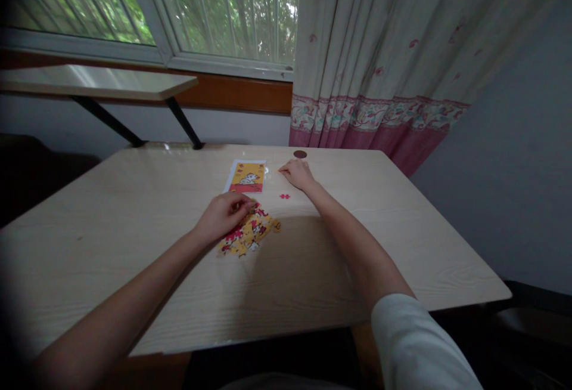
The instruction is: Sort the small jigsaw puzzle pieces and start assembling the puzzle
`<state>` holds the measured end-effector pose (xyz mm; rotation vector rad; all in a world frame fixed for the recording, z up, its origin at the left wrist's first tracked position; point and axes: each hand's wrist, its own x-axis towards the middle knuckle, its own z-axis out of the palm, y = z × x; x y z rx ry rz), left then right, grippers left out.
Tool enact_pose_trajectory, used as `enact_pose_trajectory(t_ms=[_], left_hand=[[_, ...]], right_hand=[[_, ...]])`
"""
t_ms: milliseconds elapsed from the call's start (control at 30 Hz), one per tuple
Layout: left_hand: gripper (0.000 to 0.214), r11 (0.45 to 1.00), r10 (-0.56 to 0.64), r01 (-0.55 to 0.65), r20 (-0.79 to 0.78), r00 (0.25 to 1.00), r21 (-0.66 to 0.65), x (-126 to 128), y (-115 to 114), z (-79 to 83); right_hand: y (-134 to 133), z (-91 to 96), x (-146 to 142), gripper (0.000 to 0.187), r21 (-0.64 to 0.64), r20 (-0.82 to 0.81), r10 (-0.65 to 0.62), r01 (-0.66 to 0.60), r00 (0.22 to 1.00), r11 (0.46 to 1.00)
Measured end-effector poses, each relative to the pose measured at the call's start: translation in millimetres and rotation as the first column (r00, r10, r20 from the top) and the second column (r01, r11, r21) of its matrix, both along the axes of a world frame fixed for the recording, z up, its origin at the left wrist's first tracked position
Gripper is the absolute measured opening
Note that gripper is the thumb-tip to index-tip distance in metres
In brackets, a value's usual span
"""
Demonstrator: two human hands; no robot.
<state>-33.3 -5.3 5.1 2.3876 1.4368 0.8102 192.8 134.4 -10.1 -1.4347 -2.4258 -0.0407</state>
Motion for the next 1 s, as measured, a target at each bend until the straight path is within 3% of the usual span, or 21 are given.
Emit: enact_pose_trajectory(t_ms=[267,500,800,1000], left_hand=[[0.022,1.0,-0.008,0.008,-0.005,1.0,-0.008,-0.5,0.6,0.1],[0.022,1.0,-0.018,0.018,-0.004,1.0,-0.007,0.4,-0.6,2.1],[0.023,1.0,-0.015,0.015,0.014,1.0,-0.013,-0.5,-0.6,2.1],[0.023,1.0,-0.01,0.01,0.008,1.0,-0.008,-0.6,-0.8,2.0]], right_hand=[[0.8,-5.8,4.5,0.024,0.008,-0.116,-0.029,0.03,0.993,1.0],[6.6,-9.3,27.4,0.024,-0.019,-0.157,-0.287,0.288,0.945,0.958],[-1.0,-6.7,14.9,0.022,-0.084,-0.139,-0.22,0.21,0.966,0.974],[-4.2,-3.5,11.6,0.022,-0.066,-0.133,-0.232,0.225,0.964,0.972]])
